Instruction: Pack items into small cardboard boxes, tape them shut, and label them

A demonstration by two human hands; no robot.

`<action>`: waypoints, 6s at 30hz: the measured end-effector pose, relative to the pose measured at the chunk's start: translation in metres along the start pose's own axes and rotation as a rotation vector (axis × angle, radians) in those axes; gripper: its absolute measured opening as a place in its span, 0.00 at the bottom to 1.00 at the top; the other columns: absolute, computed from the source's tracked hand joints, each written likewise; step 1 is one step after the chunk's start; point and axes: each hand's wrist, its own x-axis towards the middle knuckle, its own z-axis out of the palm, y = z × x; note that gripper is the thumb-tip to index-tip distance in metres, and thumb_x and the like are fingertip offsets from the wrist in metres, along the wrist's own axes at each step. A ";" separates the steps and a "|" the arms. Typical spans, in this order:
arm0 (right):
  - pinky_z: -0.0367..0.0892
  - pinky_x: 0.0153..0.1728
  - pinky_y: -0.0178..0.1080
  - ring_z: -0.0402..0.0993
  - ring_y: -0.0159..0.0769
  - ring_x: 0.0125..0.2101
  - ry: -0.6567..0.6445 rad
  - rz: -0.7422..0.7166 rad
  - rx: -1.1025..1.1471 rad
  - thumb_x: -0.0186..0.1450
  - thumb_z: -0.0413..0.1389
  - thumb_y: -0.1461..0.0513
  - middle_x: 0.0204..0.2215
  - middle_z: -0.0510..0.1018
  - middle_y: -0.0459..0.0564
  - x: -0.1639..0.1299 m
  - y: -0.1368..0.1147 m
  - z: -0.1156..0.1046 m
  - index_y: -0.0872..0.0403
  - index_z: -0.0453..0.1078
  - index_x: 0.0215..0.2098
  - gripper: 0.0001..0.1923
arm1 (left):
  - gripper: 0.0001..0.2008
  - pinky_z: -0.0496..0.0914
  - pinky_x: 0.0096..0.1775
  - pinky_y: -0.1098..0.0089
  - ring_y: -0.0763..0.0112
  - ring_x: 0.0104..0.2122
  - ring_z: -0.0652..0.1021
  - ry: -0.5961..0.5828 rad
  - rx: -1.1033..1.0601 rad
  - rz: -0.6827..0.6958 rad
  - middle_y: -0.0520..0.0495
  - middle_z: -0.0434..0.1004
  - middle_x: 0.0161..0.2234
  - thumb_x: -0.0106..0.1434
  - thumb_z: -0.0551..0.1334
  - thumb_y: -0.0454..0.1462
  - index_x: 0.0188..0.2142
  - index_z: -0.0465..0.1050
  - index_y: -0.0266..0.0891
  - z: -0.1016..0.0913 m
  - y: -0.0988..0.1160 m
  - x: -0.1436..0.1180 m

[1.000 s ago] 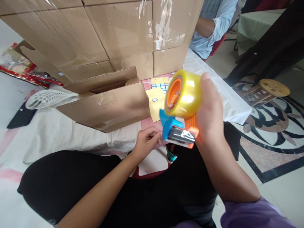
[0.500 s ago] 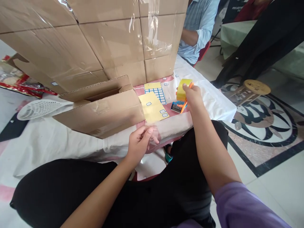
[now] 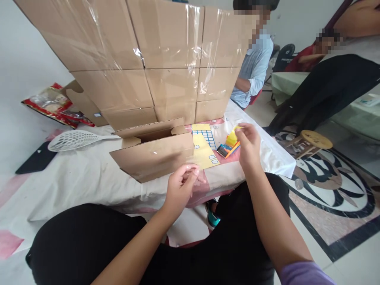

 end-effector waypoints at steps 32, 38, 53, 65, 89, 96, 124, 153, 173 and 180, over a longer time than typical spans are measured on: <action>0.71 0.33 0.39 0.76 0.35 0.31 -0.957 -0.533 -0.184 0.69 0.56 0.66 0.32 0.80 0.47 -0.056 -0.152 0.021 0.50 0.76 0.39 0.07 | 0.28 0.52 0.64 0.44 0.46 0.69 0.60 0.440 1.141 0.508 0.41 0.62 0.69 0.70 0.58 0.45 0.67 0.63 0.46 -0.139 0.060 0.040; 0.72 0.40 0.36 0.78 0.35 0.39 -1.446 -0.181 -0.238 0.68 0.60 0.58 0.41 0.82 0.50 -0.030 -0.163 0.059 0.53 0.77 0.46 0.11 | 0.23 0.50 0.65 0.41 0.51 0.64 0.68 0.335 1.177 0.382 0.40 0.73 0.63 0.71 0.55 0.42 0.64 0.68 0.45 -0.137 0.057 0.039; 0.61 0.20 0.29 0.67 0.23 0.20 -1.312 0.218 -0.253 0.58 0.67 0.55 0.33 0.76 0.45 0.042 -0.110 0.161 0.55 0.74 0.41 0.17 | 0.28 0.53 0.68 0.40 0.56 0.69 0.62 0.054 1.327 0.257 0.46 0.61 0.70 0.72 0.55 0.48 0.69 0.61 0.43 -0.143 0.049 0.027; 0.57 0.21 0.29 0.62 0.23 0.21 -1.396 0.210 0.221 0.58 0.69 0.57 0.28 0.78 0.45 0.048 -0.085 0.180 0.55 0.75 0.36 0.13 | 0.26 0.59 0.65 0.39 0.53 0.69 0.63 0.090 1.445 0.295 0.48 0.61 0.70 0.71 0.58 0.48 0.66 0.64 0.51 -0.139 0.042 0.026; 0.68 0.33 0.36 0.72 0.31 0.27 -1.109 -0.059 0.232 0.60 0.67 0.53 0.24 0.77 0.45 0.022 -0.066 0.187 0.55 0.73 0.31 0.14 | 0.26 0.59 0.65 0.42 0.52 0.68 0.63 0.109 1.430 0.273 0.46 0.62 0.70 0.71 0.57 0.47 0.66 0.65 0.48 -0.133 0.044 0.023; 0.66 0.34 0.35 0.72 0.31 0.29 -1.075 -0.052 0.209 0.59 0.67 0.54 0.26 0.77 0.45 0.021 -0.066 0.185 0.55 0.74 0.32 0.14 | 0.34 0.57 0.62 0.36 0.43 0.68 0.61 0.116 1.538 0.282 0.35 0.62 0.69 0.70 0.58 0.44 0.72 0.52 0.51 -0.115 0.049 0.017; 0.67 0.37 0.35 0.73 0.31 0.32 -1.154 0.007 0.329 0.59 0.68 0.55 0.29 0.78 0.45 0.019 -0.072 0.172 0.55 0.76 0.35 0.13 | 0.42 0.58 0.63 0.40 0.42 0.68 0.61 0.111 1.453 0.272 0.29 0.60 0.68 0.69 0.59 0.42 0.74 0.38 0.38 -0.114 0.053 0.022; 0.64 0.40 0.39 0.70 0.35 0.35 -0.877 -0.341 -0.059 0.62 0.60 0.60 0.34 0.75 0.49 0.022 -0.057 0.183 0.55 0.77 0.30 0.07 | 0.24 0.58 0.61 0.29 0.31 0.69 0.58 -0.064 1.505 0.327 0.52 0.54 0.73 0.72 0.53 0.38 0.65 0.67 0.54 -0.114 0.056 0.016; 0.58 0.34 0.37 0.63 0.34 0.31 -0.676 -0.320 -0.355 0.54 0.66 0.60 0.32 0.68 0.44 0.028 -0.049 0.188 0.54 0.63 0.35 0.17 | 0.24 0.56 0.62 0.30 0.38 0.69 0.59 -0.076 1.443 0.339 0.54 0.65 0.67 0.72 0.54 0.38 0.66 0.65 0.51 -0.114 0.053 0.019; 0.63 0.38 0.37 0.73 0.39 0.41 -0.892 -0.319 -0.432 0.61 0.63 0.48 0.43 0.78 0.49 0.019 -0.061 0.178 0.53 0.69 0.47 0.23 | 0.23 0.56 0.62 0.28 0.39 0.69 0.61 -0.045 1.442 0.374 0.47 0.68 0.66 0.71 0.57 0.39 0.65 0.67 0.49 -0.109 0.051 0.019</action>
